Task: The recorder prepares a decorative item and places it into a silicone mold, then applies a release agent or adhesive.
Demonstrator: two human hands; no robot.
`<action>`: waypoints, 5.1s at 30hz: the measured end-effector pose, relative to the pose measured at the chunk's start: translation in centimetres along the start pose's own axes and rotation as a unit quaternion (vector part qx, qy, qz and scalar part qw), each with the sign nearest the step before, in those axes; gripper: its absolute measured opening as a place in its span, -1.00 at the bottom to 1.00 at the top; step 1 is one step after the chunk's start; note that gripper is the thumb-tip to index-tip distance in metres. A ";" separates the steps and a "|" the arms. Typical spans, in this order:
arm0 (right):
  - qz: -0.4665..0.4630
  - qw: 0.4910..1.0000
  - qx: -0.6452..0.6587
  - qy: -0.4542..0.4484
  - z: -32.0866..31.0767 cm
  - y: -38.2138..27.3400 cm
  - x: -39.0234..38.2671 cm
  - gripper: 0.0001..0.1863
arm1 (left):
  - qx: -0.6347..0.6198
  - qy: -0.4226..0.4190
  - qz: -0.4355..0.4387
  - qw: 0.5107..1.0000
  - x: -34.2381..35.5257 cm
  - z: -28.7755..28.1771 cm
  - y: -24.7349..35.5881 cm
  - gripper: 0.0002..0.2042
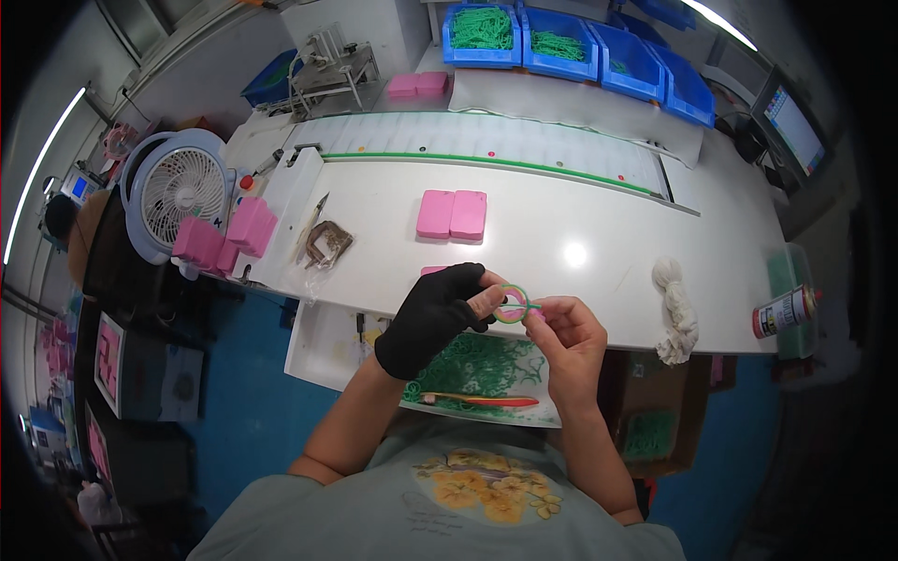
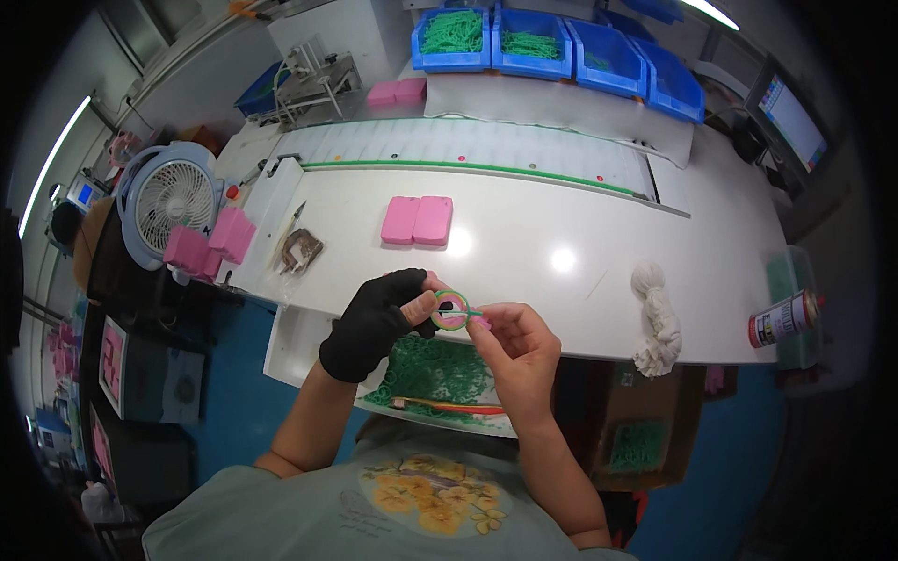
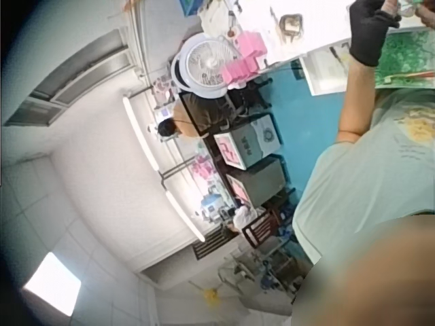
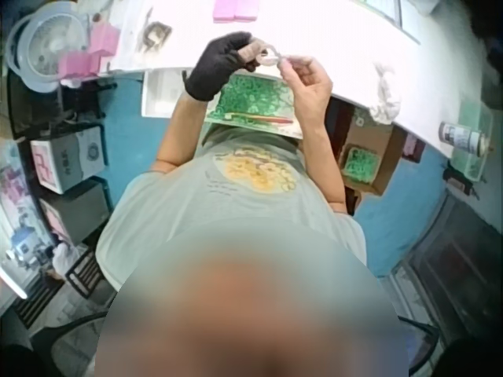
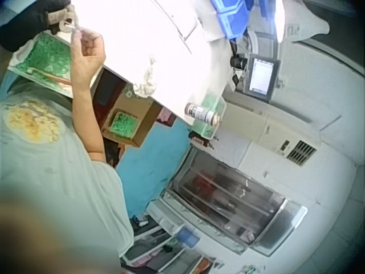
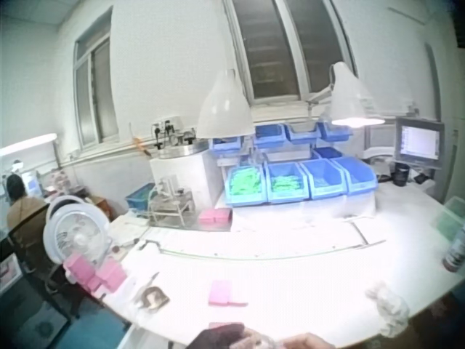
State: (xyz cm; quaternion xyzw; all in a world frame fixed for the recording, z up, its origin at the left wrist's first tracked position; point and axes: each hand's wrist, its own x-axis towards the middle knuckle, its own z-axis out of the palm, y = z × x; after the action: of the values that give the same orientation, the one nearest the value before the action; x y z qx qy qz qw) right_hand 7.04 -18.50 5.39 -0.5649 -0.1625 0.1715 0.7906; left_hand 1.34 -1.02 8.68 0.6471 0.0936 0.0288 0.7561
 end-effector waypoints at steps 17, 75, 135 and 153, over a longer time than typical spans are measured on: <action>-0.185 0.963 -0.176 0.086 1.6 0.9 -0.4 -0.85 | -0.116 0.106 -0.007 0.988 -0.4 1.5 -2.9 -0.86; -0.109 0.969 -0.187 0.121 1.4 2.2 -2.1 -0.86 | 0.019 0.084 0.041 0.995 -0.9 2.2 -3.3 -0.85; 0.004 0.985 -0.163 -0.058 -1.3 1.2 -0.8 -0.73 | 0.293 0.033 0.213 0.931 -1.2 0.3 -5.1 -0.38; -0.007 0.977 -0.198 -0.074 -1.3 2.9 -1.9 -0.79 | 0.148 0.062 0.123 0.979 -1.9 -0.2 -5.7 -0.86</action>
State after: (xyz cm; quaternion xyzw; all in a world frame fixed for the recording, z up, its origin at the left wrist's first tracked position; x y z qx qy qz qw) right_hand 5.69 -19.58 2.08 -0.6951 -0.2552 0.1721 0.6497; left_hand -1.02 -2.05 3.23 0.7554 0.0630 0.1474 0.6353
